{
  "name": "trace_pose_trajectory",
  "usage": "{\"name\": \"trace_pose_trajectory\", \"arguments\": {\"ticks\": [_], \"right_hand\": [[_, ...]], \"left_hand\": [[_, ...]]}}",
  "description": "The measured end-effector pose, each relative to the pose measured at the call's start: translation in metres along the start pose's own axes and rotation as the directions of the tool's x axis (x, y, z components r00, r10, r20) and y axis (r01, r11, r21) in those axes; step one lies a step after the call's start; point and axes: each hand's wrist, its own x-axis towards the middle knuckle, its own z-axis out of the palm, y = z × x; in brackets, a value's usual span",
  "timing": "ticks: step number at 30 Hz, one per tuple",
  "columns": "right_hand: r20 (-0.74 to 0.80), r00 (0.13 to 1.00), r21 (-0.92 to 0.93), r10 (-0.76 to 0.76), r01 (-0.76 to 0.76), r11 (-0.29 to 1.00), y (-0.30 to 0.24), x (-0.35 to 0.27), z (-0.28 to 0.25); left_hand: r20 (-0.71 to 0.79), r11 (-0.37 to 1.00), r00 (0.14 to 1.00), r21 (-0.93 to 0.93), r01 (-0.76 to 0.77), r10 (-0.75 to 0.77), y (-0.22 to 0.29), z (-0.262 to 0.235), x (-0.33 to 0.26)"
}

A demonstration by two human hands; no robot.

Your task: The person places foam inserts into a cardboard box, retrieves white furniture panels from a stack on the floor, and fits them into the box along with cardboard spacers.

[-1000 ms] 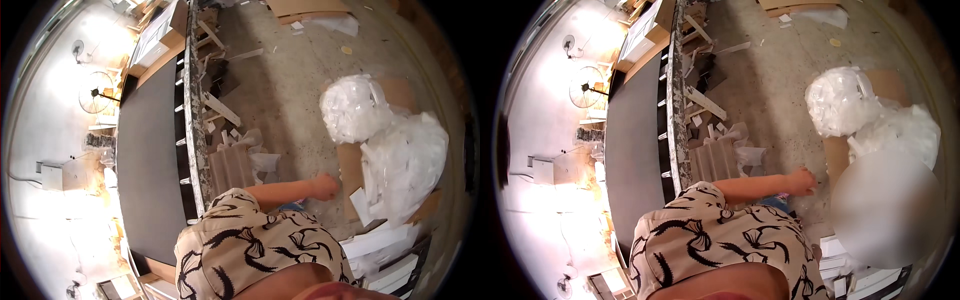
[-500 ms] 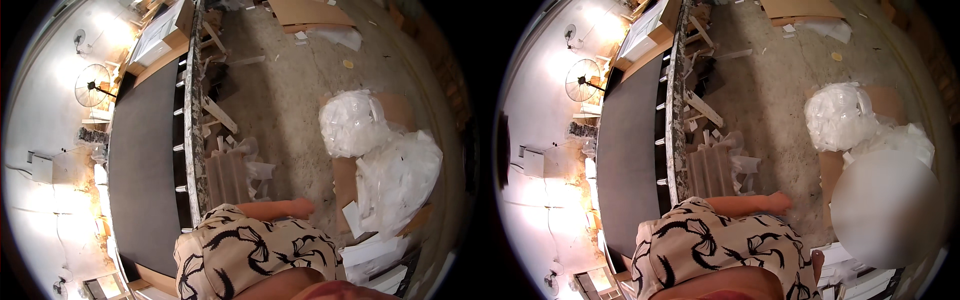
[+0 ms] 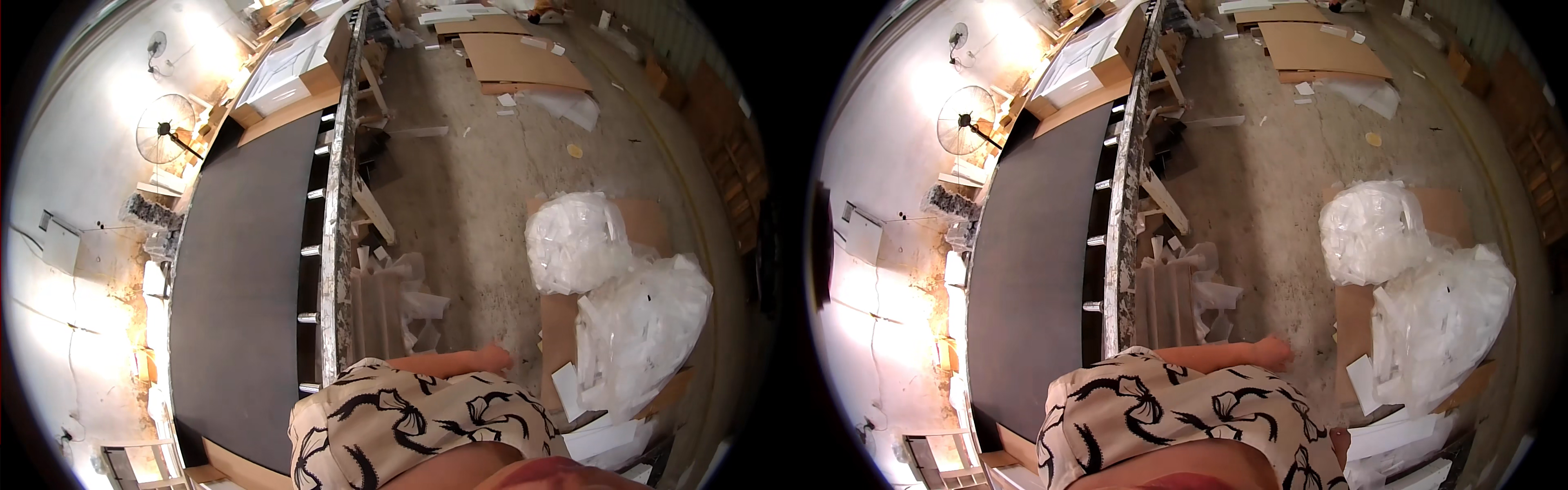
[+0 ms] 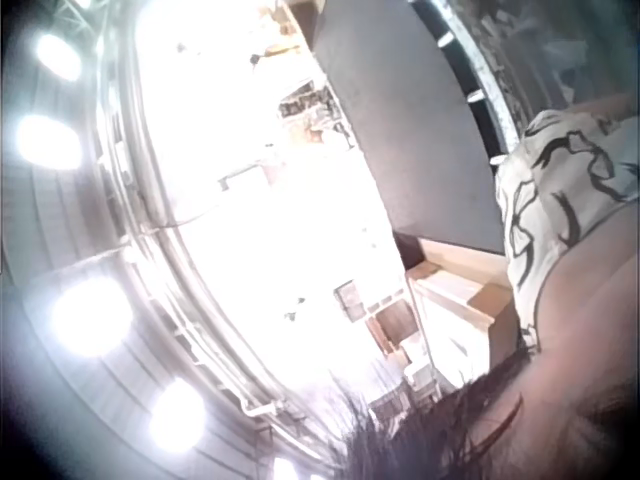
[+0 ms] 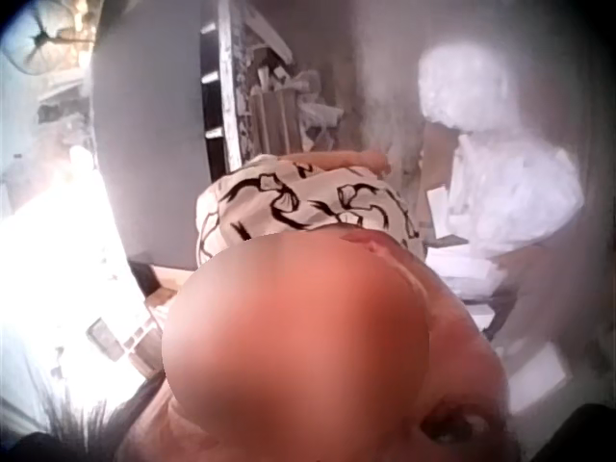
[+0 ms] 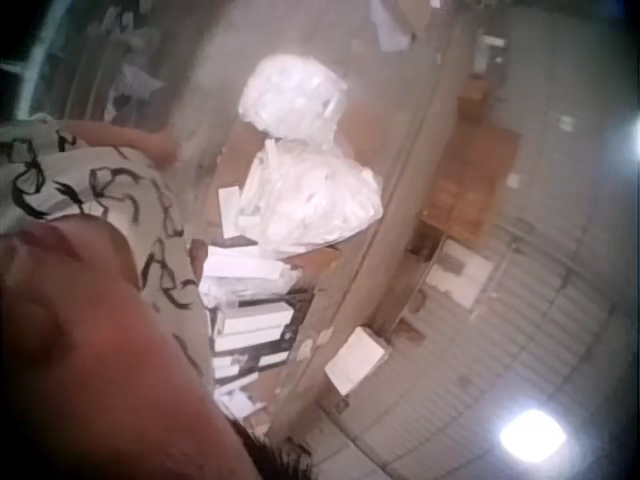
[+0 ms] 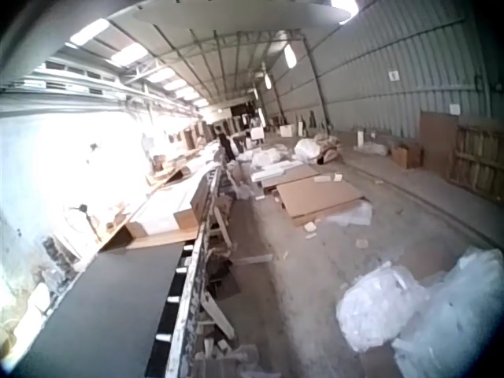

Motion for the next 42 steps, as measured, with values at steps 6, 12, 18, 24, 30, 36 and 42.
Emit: {"name": "trace_pose_trajectory", "arguments": {"ticks": [6, 12, 18, 24, 30, 36, 42], "right_hand": [[0.056, 0.997, -0.075, -0.043, 0.047, 0.996, 0.007, 0.016, 0.012], [0.126, 0.889, -0.759, -0.439, 0.372, 0.535, 0.088, 0.010, 0.033], [-0.148, 0.989, -0.220, -0.008, -0.025, 0.975, -0.009, -0.061, 0.003], [-0.247, 0.949, -0.032, 0.193, -0.207, 0.978, 0.070, -0.133, 0.027], [-0.220, 0.936, 0.047, 0.276, -0.272, 0.961, 0.151, -0.160, 0.019], [-0.258, 0.912, 0.108, 0.320, -0.302, 0.947, 0.264, -0.181, -0.044], [-0.343, 0.803, 0.150, 0.487, -0.465, 0.872, 0.442, -0.258, -0.051]], "left_hand": [[0.051, 0.990, 0.989, -0.033, 0.139, -0.137, -0.042, 0.033, -0.046], [0.118, 0.995, 0.988, 0.031, 0.095, -0.098, -0.055, 0.021, -0.042], [0.039, 0.991, 0.999, -0.134, 0.024, -0.018, -0.051, 0.016, -0.031], [0.295, 0.997, 0.952, -0.003, 0.083, -0.078, -0.006, 0.026, 0.013], [0.206, 0.992, 0.976, 0.115, 0.050, -0.073, 0.077, 0.017, 0.065], [-0.045, 0.977, 0.976, 0.003, 0.215, -0.215, 0.099, 0.099, 0.080], [0.405, 0.970, 0.882, 0.089, 0.226, -0.242, 0.232, 0.195, 0.132]]}}
